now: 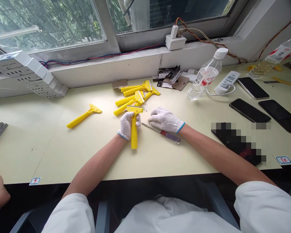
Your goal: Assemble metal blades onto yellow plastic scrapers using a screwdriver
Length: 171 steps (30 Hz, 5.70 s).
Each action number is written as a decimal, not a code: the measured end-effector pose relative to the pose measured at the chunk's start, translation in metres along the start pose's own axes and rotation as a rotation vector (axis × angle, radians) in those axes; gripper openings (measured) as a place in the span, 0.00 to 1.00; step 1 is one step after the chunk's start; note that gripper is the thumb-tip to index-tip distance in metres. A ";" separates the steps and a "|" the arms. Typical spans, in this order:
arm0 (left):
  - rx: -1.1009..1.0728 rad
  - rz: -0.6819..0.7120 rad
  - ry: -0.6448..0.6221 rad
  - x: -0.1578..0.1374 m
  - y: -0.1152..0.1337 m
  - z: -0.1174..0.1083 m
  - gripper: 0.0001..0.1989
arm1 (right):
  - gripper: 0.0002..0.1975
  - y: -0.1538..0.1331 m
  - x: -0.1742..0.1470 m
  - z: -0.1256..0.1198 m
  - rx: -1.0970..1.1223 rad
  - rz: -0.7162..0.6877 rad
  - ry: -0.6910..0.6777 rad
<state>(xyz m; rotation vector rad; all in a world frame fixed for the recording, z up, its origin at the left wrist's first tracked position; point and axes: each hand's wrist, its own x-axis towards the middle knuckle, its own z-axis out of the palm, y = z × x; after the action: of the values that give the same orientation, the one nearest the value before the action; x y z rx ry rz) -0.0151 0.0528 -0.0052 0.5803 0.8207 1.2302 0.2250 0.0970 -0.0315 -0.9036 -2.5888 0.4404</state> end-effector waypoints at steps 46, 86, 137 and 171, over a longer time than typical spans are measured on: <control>0.216 -0.002 -0.003 -0.001 -0.009 0.008 0.23 | 0.16 0.005 0.017 -0.011 -0.113 0.339 -0.035; 0.580 0.026 -0.215 -0.005 -0.014 0.007 0.14 | 0.12 -0.008 -0.003 0.000 0.014 0.035 0.080; 0.721 0.050 -0.390 -0.008 -0.011 -0.002 0.11 | 0.19 -0.010 -0.002 -0.018 0.594 0.315 -0.043; 1.970 0.471 -0.117 -0.052 -0.021 0.024 0.34 | 0.25 -0.002 -0.001 -0.009 0.673 0.366 0.055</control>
<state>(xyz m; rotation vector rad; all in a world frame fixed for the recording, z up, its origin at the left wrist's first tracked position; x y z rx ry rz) 0.0101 -0.0018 0.0051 2.4605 1.7038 0.3420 0.2282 0.0966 -0.0231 -1.0913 -1.9863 1.2644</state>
